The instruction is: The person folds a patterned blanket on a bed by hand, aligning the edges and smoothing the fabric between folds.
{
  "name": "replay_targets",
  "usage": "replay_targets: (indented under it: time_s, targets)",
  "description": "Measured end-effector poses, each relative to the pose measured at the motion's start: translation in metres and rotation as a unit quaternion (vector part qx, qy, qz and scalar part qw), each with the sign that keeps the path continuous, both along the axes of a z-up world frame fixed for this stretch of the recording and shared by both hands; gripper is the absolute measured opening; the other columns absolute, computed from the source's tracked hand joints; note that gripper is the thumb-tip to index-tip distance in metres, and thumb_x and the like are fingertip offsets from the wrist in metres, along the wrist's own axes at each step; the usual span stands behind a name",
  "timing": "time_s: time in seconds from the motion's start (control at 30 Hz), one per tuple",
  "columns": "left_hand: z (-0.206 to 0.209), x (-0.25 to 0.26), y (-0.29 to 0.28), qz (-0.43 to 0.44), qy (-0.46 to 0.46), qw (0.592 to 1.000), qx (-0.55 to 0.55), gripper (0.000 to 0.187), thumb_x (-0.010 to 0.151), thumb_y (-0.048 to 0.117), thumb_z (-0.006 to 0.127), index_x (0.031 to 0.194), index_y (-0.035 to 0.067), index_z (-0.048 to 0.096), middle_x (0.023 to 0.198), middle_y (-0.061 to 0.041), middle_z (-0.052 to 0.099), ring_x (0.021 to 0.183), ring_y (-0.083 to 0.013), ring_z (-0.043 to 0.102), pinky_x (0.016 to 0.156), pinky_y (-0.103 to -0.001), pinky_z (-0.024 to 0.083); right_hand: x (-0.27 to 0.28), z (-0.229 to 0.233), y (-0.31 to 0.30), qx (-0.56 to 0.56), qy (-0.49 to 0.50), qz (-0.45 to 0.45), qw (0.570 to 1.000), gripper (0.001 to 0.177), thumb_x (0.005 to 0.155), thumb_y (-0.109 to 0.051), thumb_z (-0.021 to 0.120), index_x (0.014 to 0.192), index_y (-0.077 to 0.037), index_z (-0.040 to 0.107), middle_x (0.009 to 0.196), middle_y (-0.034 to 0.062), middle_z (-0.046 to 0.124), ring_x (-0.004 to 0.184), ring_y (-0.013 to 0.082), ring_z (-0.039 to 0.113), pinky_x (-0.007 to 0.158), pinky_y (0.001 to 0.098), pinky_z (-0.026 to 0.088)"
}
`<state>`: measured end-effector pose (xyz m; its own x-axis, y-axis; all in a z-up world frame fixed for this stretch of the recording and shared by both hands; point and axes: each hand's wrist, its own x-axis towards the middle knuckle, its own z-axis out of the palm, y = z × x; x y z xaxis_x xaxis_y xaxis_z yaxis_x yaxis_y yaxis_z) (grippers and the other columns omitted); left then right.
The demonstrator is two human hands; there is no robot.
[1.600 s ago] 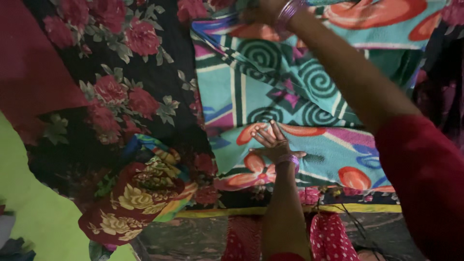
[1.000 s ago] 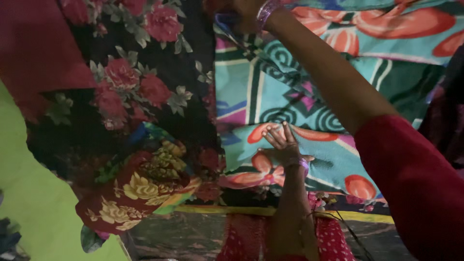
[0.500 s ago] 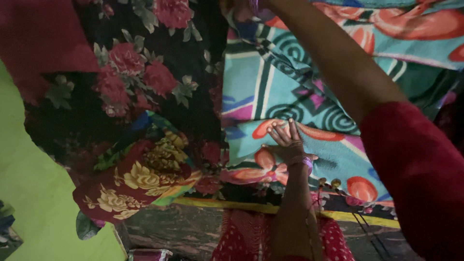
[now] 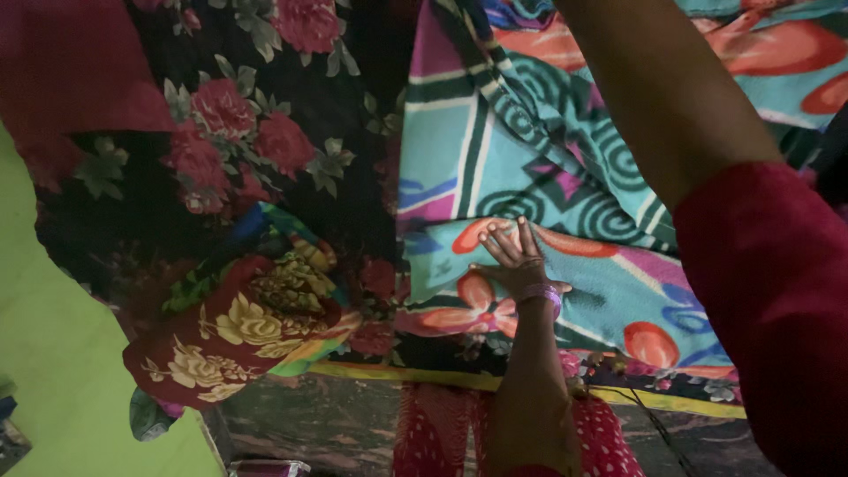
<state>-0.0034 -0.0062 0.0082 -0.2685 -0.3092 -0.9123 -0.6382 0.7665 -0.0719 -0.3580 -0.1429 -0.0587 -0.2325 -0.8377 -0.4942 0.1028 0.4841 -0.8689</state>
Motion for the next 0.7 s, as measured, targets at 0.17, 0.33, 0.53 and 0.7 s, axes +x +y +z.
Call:
replay_targets:
  time_s: [0.17,0.33,0.53,0.7]
  targets:
    - [0.003,-0.004,-0.003,-0.009,-0.031,0.999,0.005,0.167,0.045,0.073,0.093,0.164,0.027,-0.015,0.167,-0.029,-0.019,0.153,-0.0521,-0.015,0.108,-0.087,0.010,-0.002,0.005,0.011,0.007,0.023,0.003,1.000,0.028,0.103,-0.025,0.061,0.125,-0.008,0.067,0.104,0.0116,0.070,0.084,0.0226,0.070,0.068,0.0355,0.057]
    - [0.005,-0.006,-0.002,-0.011,-0.031,0.999,0.007,0.167,0.046,0.074,0.093,0.164,0.026,-0.015,0.167,-0.030,-0.018,0.152,-0.0527,-0.016,0.108,-0.086,0.010,0.003,0.006,0.019,0.011,0.043,0.001,0.999,0.028,0.102,-0.023,0.062,0.125,-0.008,0.067,0.105,0.0118,0.071,0.085,0.0237,0.071,0.069,0.0370,0.057]
    - [0.007,-0.006,-0.002,-0.015,-0.031,0.999,0.003,0.167,0.046,0.073,0.093,0.163,0.026,-0.015,0.167,-0.030,-0.017,0.152,-0.0530,-0.015,0.108,-0.085,0.010,0.008,0.004,0.037,0.018,0.080,0.002,0.997,0.027,0.102,-0.020,0.063,0.126,-0.008,0.068,0.106,0.0121,0.071,0.086,0.0251,0.071,0.070,0.0388,0.058]
    - [0.002,-0.002,0.002,-0.014,-0.009,1.000,-0.013,0.168,0.044,0.075,0.092,0.164,0.024,-0.014,0.167,-0.031,-0.016,0.152,-0.0540,-0.014,0.107,-0.087,0.010,0.015,0.000,0.044,0.028,0.110,0.005,0.994,0.027,0.101,-0.018,0.063,0.126,-0.009,0.068,0.107,0.0124,0.072,0.087,0.0263,0.072,0.071,0.0402,0.058]
